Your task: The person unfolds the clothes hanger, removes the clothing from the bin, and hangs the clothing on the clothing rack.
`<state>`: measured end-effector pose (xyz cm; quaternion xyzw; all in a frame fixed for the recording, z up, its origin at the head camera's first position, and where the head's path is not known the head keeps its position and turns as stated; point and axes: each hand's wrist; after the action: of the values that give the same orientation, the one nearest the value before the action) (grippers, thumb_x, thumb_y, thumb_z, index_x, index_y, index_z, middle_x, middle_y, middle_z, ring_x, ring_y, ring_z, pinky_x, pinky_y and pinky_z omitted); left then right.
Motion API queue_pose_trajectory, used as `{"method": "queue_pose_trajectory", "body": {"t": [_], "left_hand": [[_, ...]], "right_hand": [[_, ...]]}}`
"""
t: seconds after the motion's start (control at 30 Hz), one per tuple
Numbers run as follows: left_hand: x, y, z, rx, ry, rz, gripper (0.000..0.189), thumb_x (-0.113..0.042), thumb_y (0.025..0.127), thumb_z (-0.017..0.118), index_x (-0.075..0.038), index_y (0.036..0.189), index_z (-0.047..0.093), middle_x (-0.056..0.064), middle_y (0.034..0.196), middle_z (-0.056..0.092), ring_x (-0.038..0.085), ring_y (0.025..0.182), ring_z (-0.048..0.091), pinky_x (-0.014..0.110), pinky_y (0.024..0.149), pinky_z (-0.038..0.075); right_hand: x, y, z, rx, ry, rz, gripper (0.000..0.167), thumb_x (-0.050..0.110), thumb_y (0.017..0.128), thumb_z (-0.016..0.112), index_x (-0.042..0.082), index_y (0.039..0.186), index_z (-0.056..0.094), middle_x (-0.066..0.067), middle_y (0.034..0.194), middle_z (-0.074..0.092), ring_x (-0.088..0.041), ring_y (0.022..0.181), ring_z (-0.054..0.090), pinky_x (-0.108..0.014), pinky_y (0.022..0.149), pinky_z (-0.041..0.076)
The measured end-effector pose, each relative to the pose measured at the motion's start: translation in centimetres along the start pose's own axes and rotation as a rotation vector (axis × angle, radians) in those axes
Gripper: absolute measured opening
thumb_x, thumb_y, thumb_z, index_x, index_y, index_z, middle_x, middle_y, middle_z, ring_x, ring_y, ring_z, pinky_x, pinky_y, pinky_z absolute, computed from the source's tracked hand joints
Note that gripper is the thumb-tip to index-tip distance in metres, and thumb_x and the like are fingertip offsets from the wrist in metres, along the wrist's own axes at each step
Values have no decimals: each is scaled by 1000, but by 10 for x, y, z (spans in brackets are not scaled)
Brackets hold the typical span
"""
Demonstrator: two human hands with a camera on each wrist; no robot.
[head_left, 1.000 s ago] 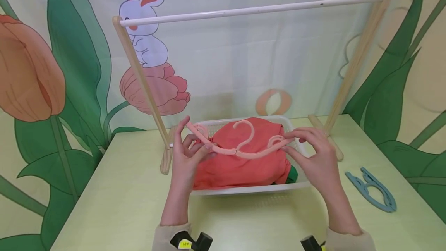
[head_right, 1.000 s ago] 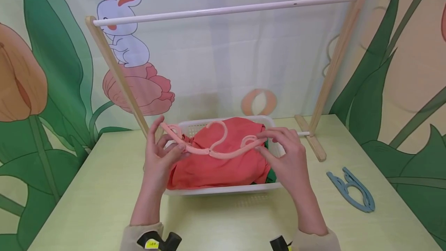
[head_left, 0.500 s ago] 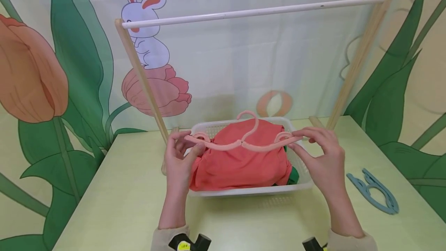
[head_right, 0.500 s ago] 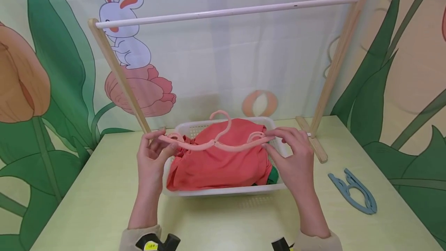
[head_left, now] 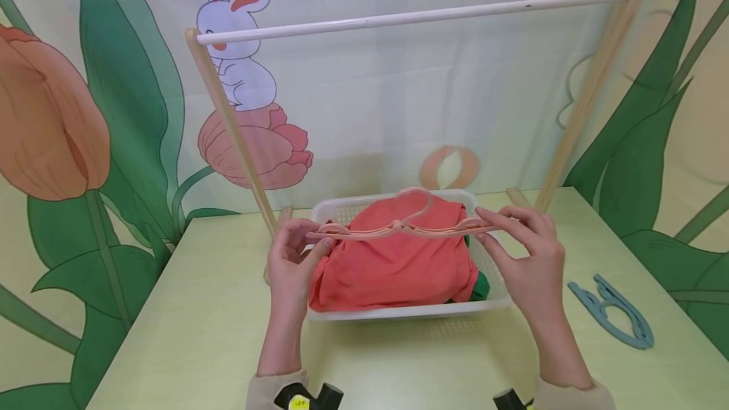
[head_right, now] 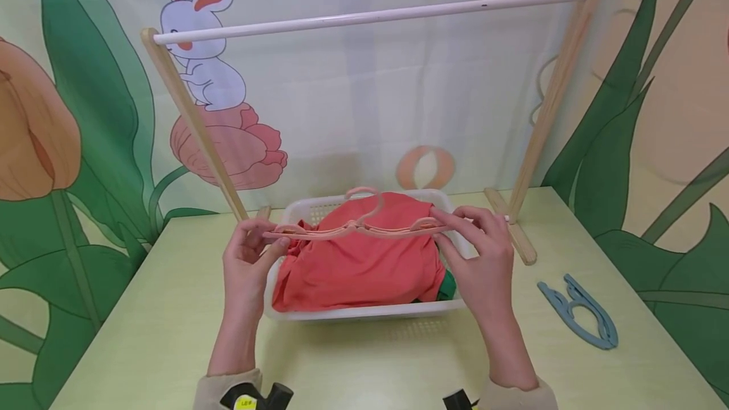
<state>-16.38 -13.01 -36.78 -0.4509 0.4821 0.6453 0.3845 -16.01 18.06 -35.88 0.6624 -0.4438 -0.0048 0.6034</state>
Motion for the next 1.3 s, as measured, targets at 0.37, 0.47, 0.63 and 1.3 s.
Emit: {"method": "queue_pose_trajectory", "body": {"t": [0.37,0.47,0.63,1.3], "left_hand": [[0,1,-6,98,75,41,35,-4,90,69,-13,124,68,-1,110,70,13,95,66,23,85,58],[2,1,-5,129,72,51,34,-3,89,70,-9,123,67,1,106,70,12,95,65,22,83,58],[4,2,-1,148,87,29,33,-2,88,71,-7,121,65,-2,98,68,11,88,62,21,80,57],[7,-6,3,393,350,37,19,-6,91,69,-11,109,68,8,101,67,17,87,62,20,79,55]], "right_hand": [[-5,0,-2,54,-57,-64,47,-1,68,86,10,112,76,-15,96,66,4,99,40,-25,84,29],[-4,0,-2,52,-49,-58,47,-1,68,86,10,112,76,-14,94,67,5,100,41,-25,84,29],[-2,-1,0,45,-30,-50,47,-4,67,86,8,111,76,-11,87,64,4,95,42,-24,82,30],[4,-17,8,145,-52,-3,45,0,68,87,9,110,77,-3,82,57,0,86,44,-18,72,32]]}}
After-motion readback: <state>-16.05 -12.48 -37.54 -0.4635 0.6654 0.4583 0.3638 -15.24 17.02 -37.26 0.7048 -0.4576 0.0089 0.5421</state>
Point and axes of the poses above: each hand's wrist, its own y-axis towards the middle knuckle, its own z-axis out of the palm, x = y × z
